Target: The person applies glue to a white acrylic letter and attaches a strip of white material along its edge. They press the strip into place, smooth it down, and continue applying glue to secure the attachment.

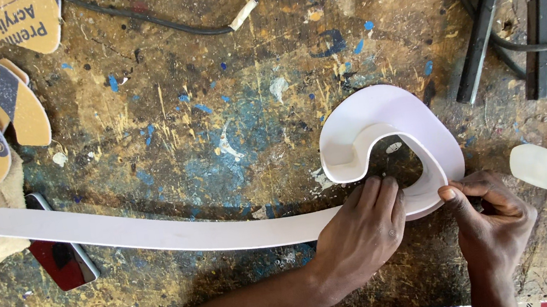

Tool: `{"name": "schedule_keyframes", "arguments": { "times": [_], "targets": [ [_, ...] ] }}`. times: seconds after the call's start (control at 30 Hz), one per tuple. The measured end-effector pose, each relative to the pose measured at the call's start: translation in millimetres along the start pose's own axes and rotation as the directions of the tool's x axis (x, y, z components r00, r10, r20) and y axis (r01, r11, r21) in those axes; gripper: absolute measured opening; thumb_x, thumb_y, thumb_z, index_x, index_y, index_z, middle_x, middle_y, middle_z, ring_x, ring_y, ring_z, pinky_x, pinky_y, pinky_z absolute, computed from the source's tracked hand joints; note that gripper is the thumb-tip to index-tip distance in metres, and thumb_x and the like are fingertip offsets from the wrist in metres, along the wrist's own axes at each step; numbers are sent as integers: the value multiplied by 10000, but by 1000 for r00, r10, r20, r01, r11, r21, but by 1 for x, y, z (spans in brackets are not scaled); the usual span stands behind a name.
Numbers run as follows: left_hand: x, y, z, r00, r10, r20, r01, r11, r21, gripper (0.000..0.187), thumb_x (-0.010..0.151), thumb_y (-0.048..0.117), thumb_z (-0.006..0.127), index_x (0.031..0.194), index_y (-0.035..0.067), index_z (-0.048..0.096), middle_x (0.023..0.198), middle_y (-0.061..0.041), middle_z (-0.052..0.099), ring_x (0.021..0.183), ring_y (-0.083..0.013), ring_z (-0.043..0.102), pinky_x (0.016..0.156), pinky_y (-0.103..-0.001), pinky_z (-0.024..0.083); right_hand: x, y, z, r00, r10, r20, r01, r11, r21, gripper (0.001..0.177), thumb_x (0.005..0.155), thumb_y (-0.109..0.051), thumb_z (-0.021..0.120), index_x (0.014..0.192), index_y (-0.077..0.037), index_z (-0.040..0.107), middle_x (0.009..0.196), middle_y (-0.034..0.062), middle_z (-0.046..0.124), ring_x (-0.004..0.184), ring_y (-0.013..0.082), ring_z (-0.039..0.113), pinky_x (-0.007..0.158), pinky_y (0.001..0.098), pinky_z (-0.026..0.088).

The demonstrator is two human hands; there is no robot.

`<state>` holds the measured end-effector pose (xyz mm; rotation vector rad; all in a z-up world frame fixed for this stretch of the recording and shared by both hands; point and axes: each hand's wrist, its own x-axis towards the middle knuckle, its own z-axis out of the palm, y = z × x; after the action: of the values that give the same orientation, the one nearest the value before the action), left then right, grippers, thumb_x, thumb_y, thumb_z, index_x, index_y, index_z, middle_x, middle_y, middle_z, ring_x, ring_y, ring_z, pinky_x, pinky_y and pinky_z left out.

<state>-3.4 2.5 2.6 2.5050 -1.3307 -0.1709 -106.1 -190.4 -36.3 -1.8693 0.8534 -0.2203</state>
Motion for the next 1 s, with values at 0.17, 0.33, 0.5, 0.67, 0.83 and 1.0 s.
{"name": "schedule_keyframes", "arguments": {
  "times": [0.17,0.33,0.5,0.67,0.83,1.0],
  "targets": [
    [-1,0,3,999,19,34,-21,999,48,306,1150,138,686,1419,-9,707,1358,-169,645,1256,-289,639,1125,-402,615,2,4,-1,1000,1,3,-1,1000,12,148,1009,-44,914,1093,27,814,983,106,745,927,190,658,875,327,531],
    [0,1,2,998,35,55,-39,997,74,345,1135,159,709,1439,-4,709,1403,-189,666,1272,-293,657,1144,-396,619,3,1,-2,1000,10,5,-10,1000,7,173,1001,-103,921,1110,-5,829,996,91,774,921,178,691,861,314,564],
    [-1,1,10,999,29,45,-31,998,55,330,1106,100,750,1414,-11,706,1400,-201,653,1277,-314,664,1127,-424,643,6,-1,-2,999,-26,20,26,1000,-3,161,987,-59,924,1084,29,831,997,128,783,936,207,705,878,338,556],
    [0,3,4,997,39,61,-41,999,23,331,1039,44,749,1362,-23,717,1312,-182,661,1195,-299,649,1043,-400,647,-4,2,-8,995,-98,-18,96,991,-95,240,1053,-224,855,1168,-14,839,1119,119,830,1009,196,755,880,335,582],
    [-3,5,7,995,33,92,-29,999,-45,489,984,-71,804,1454,-40,672,1359,-186,662,1218,-312,696,969,-455,728,-27,6,-34,862,-229,-452,291,954,71,148,1199,24,740,1281,-26,628,1147,134,678,1060,260,645,972,377,554],
    [-5,9,20,985,-33,168,59,987,-149,433,1033,-115,650,1458,-39,676,1349,-143,678,1178,-284,711,933,-447,701,6,-6,-68,887,-350,-302,190,871,-453,895,1082,-177,1008,1810,42,535,1254,209,619,1180,390,526,1080,520,397]
  ]
}}
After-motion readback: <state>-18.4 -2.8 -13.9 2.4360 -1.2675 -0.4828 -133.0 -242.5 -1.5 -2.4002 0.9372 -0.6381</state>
